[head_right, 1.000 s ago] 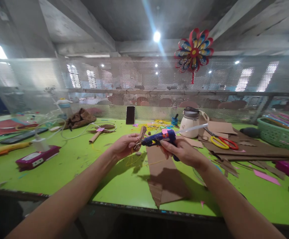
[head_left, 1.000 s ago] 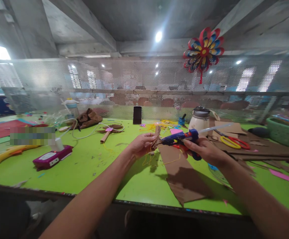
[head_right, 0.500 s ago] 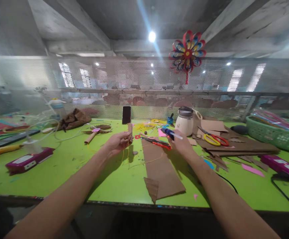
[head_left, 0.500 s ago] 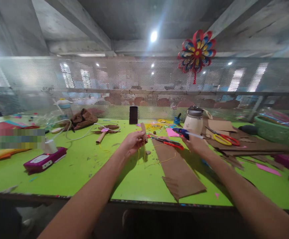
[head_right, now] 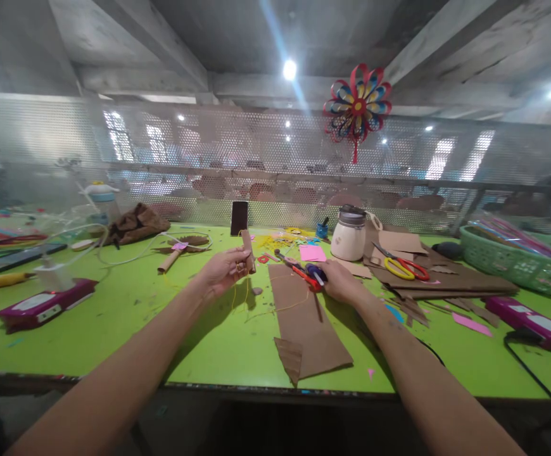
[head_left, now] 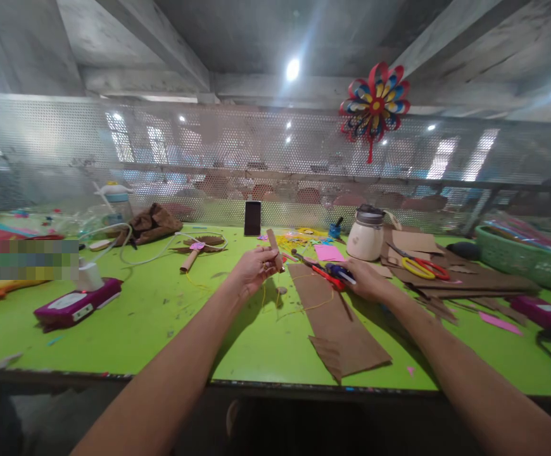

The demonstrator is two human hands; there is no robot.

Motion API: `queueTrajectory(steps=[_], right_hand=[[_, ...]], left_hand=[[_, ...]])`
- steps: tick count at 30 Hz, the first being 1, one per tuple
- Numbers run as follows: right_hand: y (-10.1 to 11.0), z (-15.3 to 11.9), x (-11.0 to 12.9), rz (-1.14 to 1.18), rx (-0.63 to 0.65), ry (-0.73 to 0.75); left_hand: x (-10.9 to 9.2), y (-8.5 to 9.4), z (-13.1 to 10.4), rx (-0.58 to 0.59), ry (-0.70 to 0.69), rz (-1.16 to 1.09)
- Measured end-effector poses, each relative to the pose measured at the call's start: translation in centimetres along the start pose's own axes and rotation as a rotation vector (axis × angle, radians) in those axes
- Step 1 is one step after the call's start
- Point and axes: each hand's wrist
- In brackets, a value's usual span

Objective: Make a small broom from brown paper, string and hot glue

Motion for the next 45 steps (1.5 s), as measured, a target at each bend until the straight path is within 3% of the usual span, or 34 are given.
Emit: queueTrajectory(steps=[6, 11, 13, 18, 25, 31, 35, 45], right_hand=[[0.9, -0.5, 0.5, 0.012, 0.000, 0.053], [2.0, -0.9, 2.9, 0.255, -0.388, 0.024], [2.2, -1.4, 4.5, 0.436, -0.448, 0.023], [1.9, -3.0, 8.4, 0.729, -0.165, 0.033], [2.4, -3.5, 11.8, 0.582, 0.012, 0.056], [1.4, -3.8, 13.6, 0.598, -0.057, 0.040], [0.3, -3.9, 13.6, 0.661, -0.105, 0.037], [-0.3, -4.7, 13.7, 0.569, -0.198, 0.035]], left_hand=[[-0.2, -0.2, -0.2, -0.005, 0.009, 0.010], [0.0, -0.5, -0.3, 0.054, 0.004, -0.052], [0.3, -0.7, -0.4, 0.060, -0.004, -0.107], [0.5, -1.4, -0.8, 0.119, 0.005, -0.202], [0.5, -2.1, -1.4, 0.184, -0.037, -0.226], [0.7, -1.9, -1.3, 0.198, -0.045, -0.234], [0.7, -2.0, -1.3, 0.148, -0.012, -0.225], [1.5, -2.8, -1.3, 0.073, 0.042, -0.193]])
Point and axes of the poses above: each hand's wrist, its own z-axis towards the middle knuckle, its own y-axis out of the back of the hand, x = y × z, and after that the axes turned 14 degrees about -y, right-handed
